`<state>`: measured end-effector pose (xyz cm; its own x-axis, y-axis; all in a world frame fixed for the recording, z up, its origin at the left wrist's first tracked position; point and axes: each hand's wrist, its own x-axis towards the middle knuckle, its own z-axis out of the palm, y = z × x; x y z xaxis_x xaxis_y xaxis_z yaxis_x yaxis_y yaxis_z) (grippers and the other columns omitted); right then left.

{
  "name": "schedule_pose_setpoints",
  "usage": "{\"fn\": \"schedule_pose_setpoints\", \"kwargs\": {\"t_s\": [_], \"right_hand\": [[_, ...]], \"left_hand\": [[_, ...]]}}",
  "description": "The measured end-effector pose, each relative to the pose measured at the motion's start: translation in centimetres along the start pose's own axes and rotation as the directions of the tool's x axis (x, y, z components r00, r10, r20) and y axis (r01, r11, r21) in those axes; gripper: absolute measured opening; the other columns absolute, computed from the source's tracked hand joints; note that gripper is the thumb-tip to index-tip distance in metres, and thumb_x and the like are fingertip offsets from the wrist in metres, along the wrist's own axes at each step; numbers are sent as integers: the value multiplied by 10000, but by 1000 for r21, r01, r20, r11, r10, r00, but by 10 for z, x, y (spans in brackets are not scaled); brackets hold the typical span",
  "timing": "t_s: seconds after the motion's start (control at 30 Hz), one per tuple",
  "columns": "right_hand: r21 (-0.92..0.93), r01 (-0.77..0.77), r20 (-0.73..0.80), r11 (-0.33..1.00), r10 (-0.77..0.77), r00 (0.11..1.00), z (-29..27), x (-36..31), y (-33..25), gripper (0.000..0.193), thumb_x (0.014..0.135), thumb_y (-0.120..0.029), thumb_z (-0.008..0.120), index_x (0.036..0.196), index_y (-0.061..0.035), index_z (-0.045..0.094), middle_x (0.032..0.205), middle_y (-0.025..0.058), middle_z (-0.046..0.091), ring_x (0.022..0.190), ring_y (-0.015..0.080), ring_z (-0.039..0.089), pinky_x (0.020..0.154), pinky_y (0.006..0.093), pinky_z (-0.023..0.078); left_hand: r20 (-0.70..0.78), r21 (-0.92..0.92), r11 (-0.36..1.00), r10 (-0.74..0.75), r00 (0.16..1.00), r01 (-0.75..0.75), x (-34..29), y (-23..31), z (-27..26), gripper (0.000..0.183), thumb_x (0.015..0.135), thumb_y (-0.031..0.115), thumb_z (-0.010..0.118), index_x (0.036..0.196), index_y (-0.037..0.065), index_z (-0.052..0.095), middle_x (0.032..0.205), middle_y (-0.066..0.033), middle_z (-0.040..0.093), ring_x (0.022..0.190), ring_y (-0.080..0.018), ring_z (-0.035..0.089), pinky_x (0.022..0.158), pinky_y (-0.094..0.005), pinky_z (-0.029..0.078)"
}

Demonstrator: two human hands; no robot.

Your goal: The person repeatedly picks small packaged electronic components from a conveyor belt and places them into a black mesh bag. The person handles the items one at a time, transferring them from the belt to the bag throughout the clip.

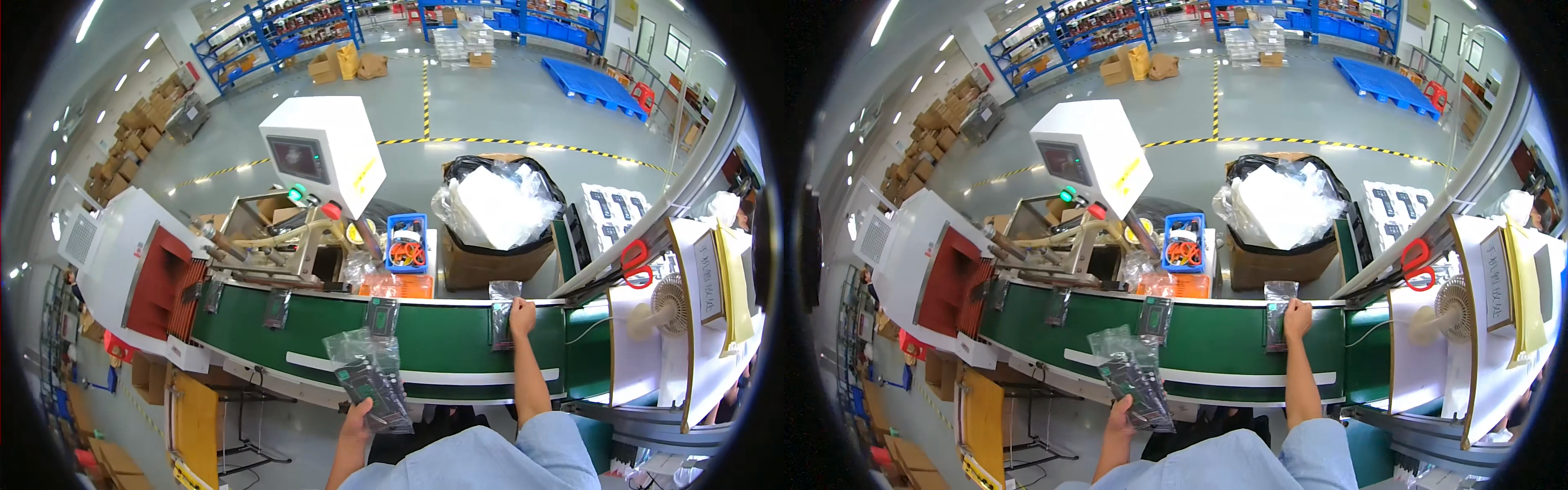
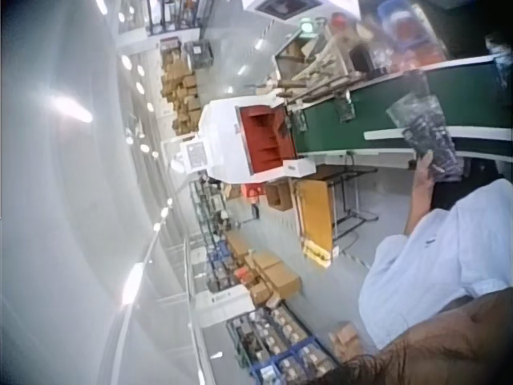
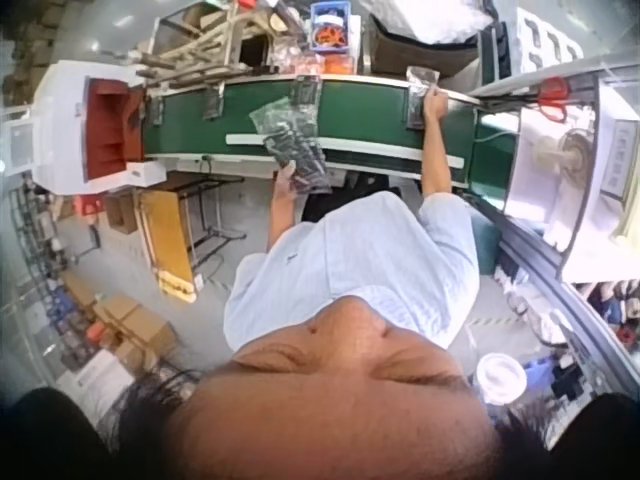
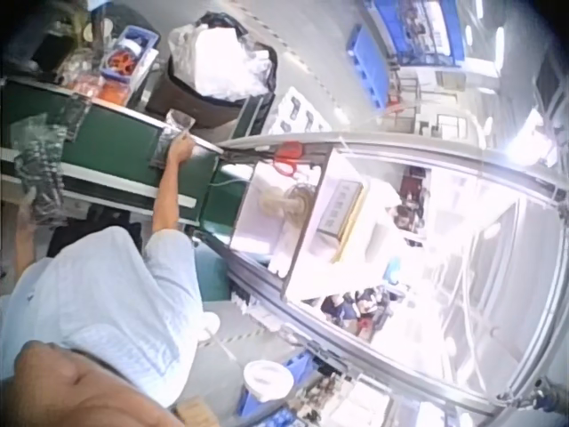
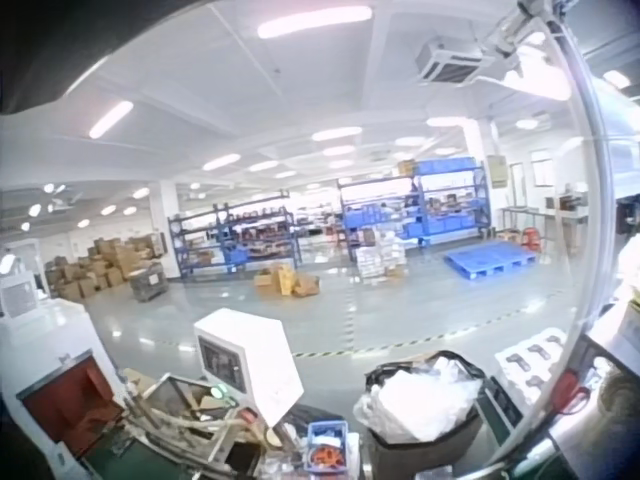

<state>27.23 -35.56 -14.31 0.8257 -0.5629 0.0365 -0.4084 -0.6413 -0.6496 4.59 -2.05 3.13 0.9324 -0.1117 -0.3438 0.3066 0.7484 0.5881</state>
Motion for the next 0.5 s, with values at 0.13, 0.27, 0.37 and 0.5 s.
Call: {"fn": "schedule_pose_setpoints", "kwargs": {"t_s": [0.13, 0.27, 0.37, 0.5], "right_hand": [[78, 169, -192, 983, -151, 970, -23, -19, -33, 460, 786, -423, 581, 914, 17, 619, 828, 148, 579, 819, 316, 585, 713, 403, 455], [473, -96, 754, 876, -346, 558, -76, -95, -109, 322, 849, -306, 578, 988, -19, 617, 829, 30, 618, 702, 130, 569, 631, 260, 461], [653, -114, 753, 749, -625, 207, -117, -154, -152, 288, 864, -239, 573, 1006, 9, 606, 888, 45, 604, 843, 92, 546, 750, 229, 429], [675, -277, 738, 684, -613, 283, -125, -161, -173, 192, 854, -162, 580, 911, 19, 613, 794, 20, 560, 729, 89, 510, 665, 227, 409]], "left_hand": [[29, -2, 997, -72, 997, 72, 2, -14, -38, 607, 756, 222, 592, 1239, -66, 365, 1152, -230, 512, 1039, -336, 542, 892, -454, 443], [-19, 43, 993, -105, 994, 105, -4, -4, -26, 438, 794, 130, 576, 1191, -4, 449, 1076, -129, 571, 959, -233, 579, 840, -375, 467], [-50, 228, 955, -184, 982, 190, -8, 6, -15, 441, 803, 126, 578, 1198, -14, 443, 1091, -126, 560, 981, -219, 566, 842, -356, 461], [9, 255, 946, -209, 978, 200, -9, 2, -23, 464, 806, 132, 590, 1212, -23, 427, 1124, -127, 538, 1032, -212, 536, 860, -343, 451]]}}
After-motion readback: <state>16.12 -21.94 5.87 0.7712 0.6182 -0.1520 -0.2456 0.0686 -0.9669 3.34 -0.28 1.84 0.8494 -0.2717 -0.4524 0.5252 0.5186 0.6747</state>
